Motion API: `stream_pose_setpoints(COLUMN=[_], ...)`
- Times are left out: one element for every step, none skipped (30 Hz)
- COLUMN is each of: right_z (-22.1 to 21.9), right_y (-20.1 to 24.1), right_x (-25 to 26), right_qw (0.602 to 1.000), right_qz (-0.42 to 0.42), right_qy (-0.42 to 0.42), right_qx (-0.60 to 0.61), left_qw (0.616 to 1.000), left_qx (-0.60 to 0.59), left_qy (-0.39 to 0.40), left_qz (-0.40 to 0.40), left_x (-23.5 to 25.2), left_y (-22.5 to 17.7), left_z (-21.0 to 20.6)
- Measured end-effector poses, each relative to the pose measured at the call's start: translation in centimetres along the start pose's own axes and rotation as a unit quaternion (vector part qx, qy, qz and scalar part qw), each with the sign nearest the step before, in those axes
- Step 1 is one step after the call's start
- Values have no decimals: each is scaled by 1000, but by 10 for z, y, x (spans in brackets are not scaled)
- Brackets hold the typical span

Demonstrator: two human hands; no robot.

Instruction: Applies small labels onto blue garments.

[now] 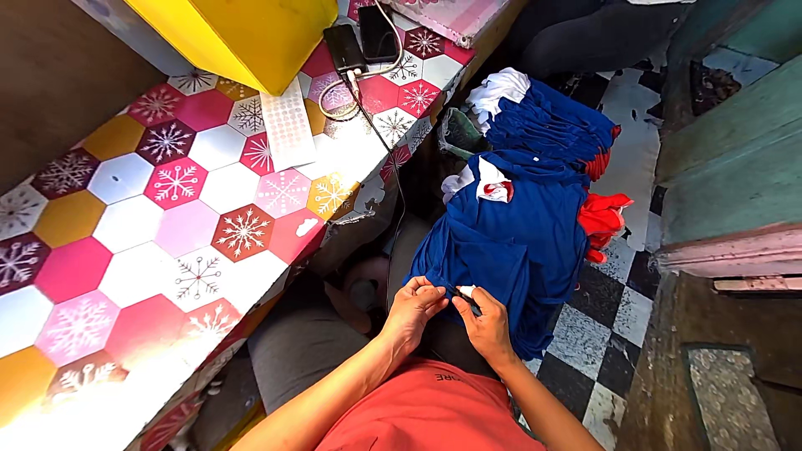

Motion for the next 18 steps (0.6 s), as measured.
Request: stream_pose_setpoints(right_z=[0,-1,-1,-1,-1,-1,-1,-1,0,0,0,0,0,0,0,-1,-1,-1], right_y=[0,0,1,1,1,1,0,0,0,1,1,1,1,1,1,2,2,1], right_x=[0,0,0,1,1,2,2,3,3,3,3,3,3,2,2,2,2,2], right_qw=[1000,1000,1000,1000,1000,1000,1000,1000,1000,1000,1000,1000,1000,1000,1000,1000,1000,1000], right_qz=[0,0,-3,-7,-12,-15,-17,-15,-12,-9,-7,-5,-3,-3,-5,-7,-9,-11], right_qy=[-2,-3,-4,-3,0,2,3,3,1,-3,-7,-9,-11,-12,-13,-13,-13,-13], right_qx=[2,4,5,6,8,10,12,12,8,4,-1,-5,-8,-10,-12,-14,-14,-11], left_qw=[1000,1000,1000,1000,1000,999,999,999,999,998,998,999,999,999,1000,1000,1000,1000], left_qx=[4,8,11,13,16,18,23,27,31,34,33,28,23,19,13,5,-5,-14], left_qy=[0,1,3,7,11,17,21,24,26,29,29,27,22,17,15,13,11,9], left_qz=[-1,-3,-6,-11,-17,-23,-27,-30,-32,-33,-33,-32,-27,-21,-15,-9,-2,4], left_x=[0,0,0,0,1,1,1,1,1,1,1,1,0,1,1,1,2,2], left_y=[0,0,0,1,1,0,0,0,0,0,-1,-1,-2,-2,-2,-1,-1,0], left_z=[0,0,0,0,0,0,0,0,-1,-1,-1,-2,-2,-2,-2,-1,-1,0])
Point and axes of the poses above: each hand's wrist, its own x-axis towards the middle knuckle, its own z-axis out of the back of the hand, y = z × x, the point moved 7 cm from there along x, towards the middle knuckle, and after that the axes turned 10 degrees about -z, right-handed, at the moved point
